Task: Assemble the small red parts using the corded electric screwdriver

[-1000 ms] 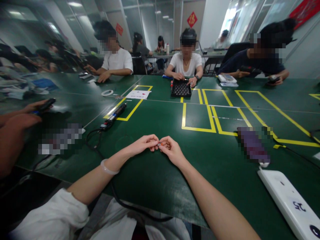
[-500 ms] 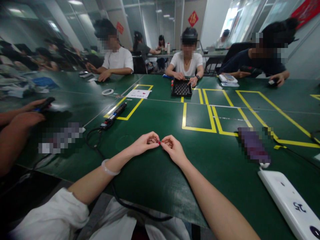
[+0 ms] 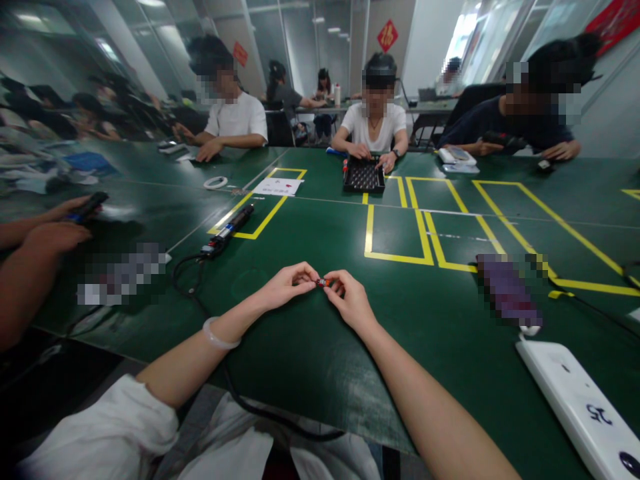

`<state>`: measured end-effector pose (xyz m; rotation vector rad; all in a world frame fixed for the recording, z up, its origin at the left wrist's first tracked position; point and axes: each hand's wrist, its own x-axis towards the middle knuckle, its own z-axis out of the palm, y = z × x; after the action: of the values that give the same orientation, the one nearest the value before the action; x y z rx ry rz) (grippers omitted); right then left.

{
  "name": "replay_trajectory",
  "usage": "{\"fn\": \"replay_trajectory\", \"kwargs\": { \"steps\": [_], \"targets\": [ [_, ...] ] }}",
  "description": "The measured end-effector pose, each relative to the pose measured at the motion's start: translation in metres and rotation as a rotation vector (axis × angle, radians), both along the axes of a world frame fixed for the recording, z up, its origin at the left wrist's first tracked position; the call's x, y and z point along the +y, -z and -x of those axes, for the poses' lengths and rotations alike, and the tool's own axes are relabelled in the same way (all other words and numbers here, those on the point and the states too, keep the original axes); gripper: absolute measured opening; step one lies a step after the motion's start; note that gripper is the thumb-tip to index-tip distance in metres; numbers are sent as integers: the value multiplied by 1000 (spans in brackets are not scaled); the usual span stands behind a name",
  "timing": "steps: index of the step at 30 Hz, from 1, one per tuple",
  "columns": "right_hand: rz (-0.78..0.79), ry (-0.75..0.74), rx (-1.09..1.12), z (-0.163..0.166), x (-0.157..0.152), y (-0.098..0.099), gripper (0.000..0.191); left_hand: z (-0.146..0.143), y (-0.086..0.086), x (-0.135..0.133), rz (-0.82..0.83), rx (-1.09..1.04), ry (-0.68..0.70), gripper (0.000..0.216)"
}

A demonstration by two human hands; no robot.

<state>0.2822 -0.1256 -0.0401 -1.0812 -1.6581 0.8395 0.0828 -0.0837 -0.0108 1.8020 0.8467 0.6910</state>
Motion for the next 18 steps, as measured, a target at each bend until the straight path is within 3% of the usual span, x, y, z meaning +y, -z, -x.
{"fn": "replay_trajectory", "kwargs": {
  "steps": [7, 18],
  "targets": [
    [-96, -11, -103, -1, -1, -1, 14, -1, 1, 0, -47, 7, 1, 18],
    [-123, -14, -165, -2, -4, -7, 12, -2, -2, -1, -80, 14, -11, 15]
  ]
}}
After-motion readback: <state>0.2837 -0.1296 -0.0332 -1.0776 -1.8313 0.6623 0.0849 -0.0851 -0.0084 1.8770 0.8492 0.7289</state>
